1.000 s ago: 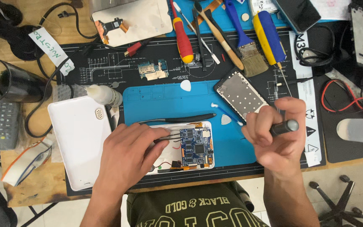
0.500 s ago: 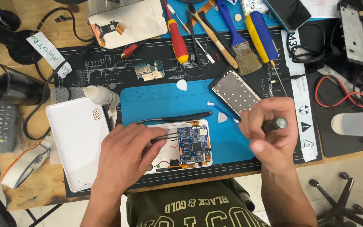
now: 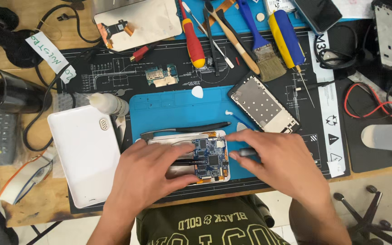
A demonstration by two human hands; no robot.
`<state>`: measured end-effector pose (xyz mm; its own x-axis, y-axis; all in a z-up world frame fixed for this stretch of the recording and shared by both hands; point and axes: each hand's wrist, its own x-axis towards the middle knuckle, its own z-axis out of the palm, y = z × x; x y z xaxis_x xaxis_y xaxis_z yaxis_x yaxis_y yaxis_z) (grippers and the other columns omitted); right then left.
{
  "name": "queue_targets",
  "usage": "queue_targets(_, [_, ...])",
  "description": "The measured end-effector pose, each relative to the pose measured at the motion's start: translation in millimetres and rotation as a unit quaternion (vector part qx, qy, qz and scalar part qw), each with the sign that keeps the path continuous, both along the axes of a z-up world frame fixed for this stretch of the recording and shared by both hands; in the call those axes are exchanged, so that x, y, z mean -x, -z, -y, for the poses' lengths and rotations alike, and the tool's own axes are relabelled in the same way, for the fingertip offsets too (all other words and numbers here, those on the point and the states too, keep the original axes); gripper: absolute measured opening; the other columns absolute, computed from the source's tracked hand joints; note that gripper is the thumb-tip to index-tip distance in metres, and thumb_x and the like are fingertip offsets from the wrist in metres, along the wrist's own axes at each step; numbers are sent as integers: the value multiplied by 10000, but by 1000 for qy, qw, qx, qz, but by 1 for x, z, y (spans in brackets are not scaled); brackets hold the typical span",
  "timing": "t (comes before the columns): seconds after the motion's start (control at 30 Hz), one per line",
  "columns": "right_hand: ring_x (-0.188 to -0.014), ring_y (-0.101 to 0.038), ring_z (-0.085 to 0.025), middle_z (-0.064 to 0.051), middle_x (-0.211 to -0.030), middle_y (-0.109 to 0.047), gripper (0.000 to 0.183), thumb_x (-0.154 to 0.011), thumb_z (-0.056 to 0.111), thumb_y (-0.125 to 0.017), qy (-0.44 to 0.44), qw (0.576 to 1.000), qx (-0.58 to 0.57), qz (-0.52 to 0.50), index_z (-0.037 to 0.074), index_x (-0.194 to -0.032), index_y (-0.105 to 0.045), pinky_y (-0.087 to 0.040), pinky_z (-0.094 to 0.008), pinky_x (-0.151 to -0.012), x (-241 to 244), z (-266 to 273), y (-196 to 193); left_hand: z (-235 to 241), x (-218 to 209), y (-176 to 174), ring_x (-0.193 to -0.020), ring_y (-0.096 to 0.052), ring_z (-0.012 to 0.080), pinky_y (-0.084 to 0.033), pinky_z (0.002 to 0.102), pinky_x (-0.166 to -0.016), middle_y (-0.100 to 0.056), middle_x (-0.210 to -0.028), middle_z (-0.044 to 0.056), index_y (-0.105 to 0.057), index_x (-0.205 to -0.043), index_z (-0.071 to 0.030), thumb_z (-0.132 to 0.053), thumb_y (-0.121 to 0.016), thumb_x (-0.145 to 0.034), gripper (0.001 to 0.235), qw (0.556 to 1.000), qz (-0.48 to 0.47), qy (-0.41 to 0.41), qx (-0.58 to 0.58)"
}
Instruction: The person uses tweezers and a screwdriver to manipulate components on a disassembled white smartphone motherboard. They adjust ribbon cables and small parts on the circuit board while the phone remains open on a blue mat.
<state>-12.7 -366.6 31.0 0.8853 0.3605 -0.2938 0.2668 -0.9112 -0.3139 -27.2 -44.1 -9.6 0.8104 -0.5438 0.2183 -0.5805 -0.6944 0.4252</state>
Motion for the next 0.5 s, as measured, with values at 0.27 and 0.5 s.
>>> queue_targets(0.27, [-852,-857,-254,130,-916,-892,406,-1014,638,-794,-9,1000,20,4,395,-1330,-714,-558,-510,-548,-6,-5,7,2,3,3,-902,-811,232,-556,467,-805,-884,-1101,-27,-685,-1606,-223,-1004,-936,-696,1224,996,12,-2,-92])
queue_targets(0.5, [-834,-844,-272,122,-899,-876,406,-1020,680,-773,0,999,37,-20,393,-1292,-686,-529,-520,-570,-8,-7,15,7,6,-5,-879,-787,232,-557,482,-838,-851,-1037,-50,-614,-1676,-229,-1005,-982,-645,1341,989,-1,-13,-147])
